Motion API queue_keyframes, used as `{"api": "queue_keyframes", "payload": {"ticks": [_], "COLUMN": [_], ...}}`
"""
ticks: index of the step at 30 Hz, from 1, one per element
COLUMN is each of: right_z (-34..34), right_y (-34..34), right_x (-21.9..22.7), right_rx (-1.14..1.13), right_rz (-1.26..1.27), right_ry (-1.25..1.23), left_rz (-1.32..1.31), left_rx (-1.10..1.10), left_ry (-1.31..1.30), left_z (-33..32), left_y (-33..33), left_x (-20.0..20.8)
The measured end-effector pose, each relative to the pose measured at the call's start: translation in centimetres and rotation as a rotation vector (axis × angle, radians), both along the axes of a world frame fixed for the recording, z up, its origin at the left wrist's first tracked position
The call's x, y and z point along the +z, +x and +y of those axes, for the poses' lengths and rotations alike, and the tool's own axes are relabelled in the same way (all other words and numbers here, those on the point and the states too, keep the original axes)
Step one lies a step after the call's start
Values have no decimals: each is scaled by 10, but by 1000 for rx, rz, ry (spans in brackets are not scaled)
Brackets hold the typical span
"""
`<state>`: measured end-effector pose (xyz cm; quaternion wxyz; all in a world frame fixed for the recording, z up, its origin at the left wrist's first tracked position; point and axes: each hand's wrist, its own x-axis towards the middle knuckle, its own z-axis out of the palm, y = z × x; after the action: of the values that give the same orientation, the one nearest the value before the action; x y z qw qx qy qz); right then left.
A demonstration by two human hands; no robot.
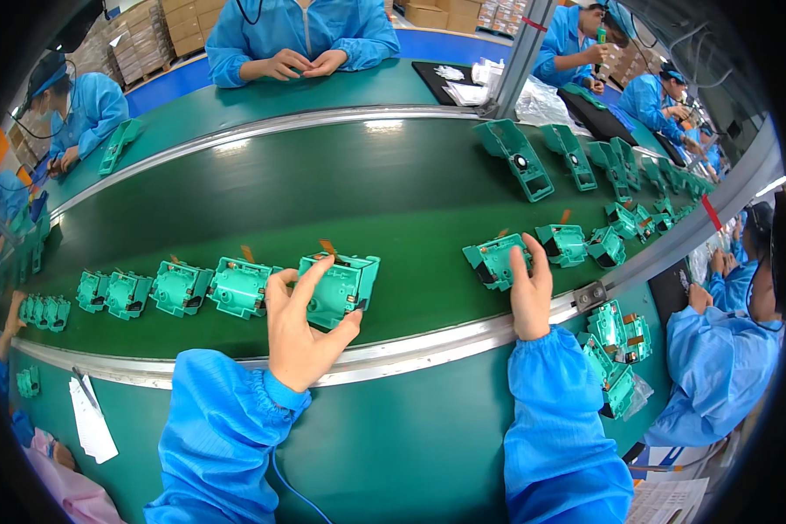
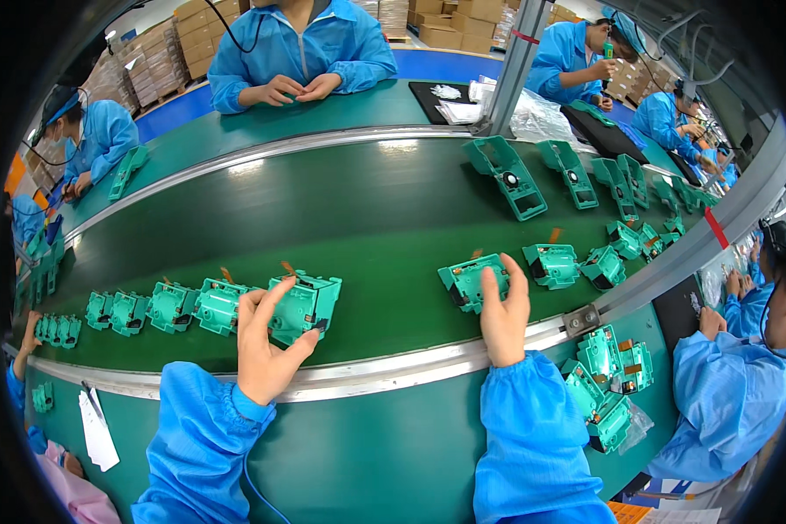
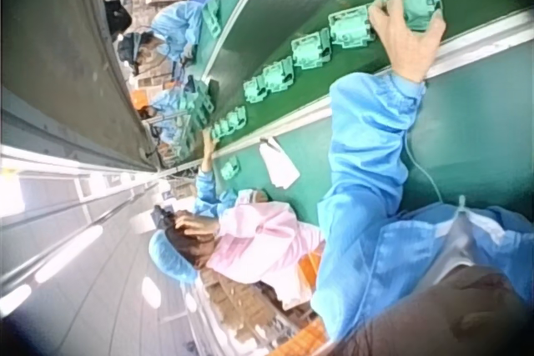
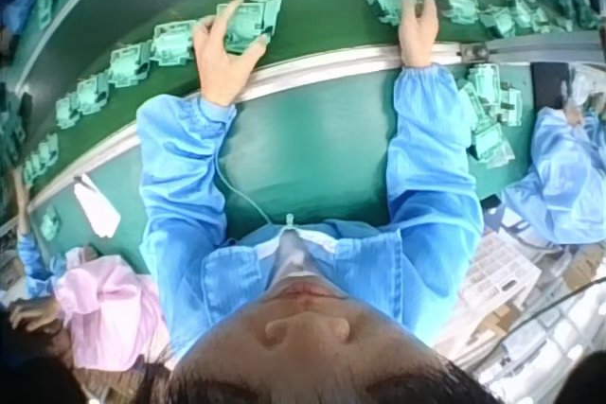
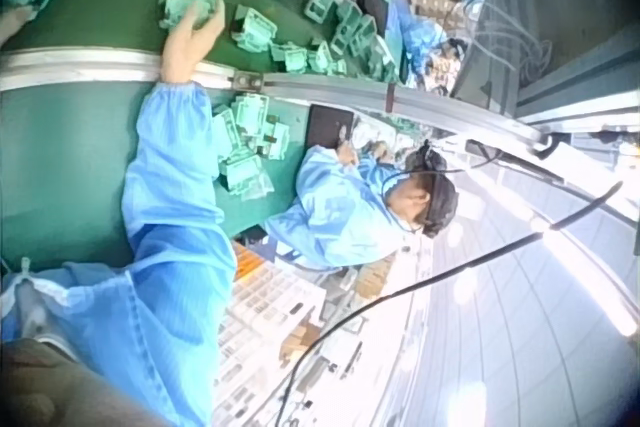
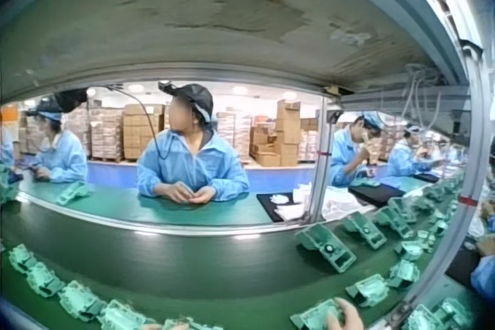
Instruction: The person assembles green electronic housing units by hand on a factory production line.
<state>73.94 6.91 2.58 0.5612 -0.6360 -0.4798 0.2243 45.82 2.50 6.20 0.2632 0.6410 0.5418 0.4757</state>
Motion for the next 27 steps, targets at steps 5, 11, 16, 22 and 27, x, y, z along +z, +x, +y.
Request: {"api": "queue_keyframes", "payload": {"ticks": [5, 11, 16, 22, 27], "right_z": [-13, -17, -27, -44, -46], "right_y": [-16, -30, -49, -71, -74], "right_x": [19, 21, 31, 36, 36], "right_rx": [257, 388, 410, 513, 551], "right_rz": [-436, -517, -514, -534, -536], "right_ry": [19, 6, 195, 365, 437], "left_rz": [431, 362, 375, -497, -896], "left_rx": [177, 212, 104, -401, -585], "left_ry": [207, 160, 371, -100, -352], "left_z": [6, 7, 0, -15, -8], "left_y": [-2, -4, -3, 14, 10], "left_x": [-8, -10, -4, -7, -8]}}
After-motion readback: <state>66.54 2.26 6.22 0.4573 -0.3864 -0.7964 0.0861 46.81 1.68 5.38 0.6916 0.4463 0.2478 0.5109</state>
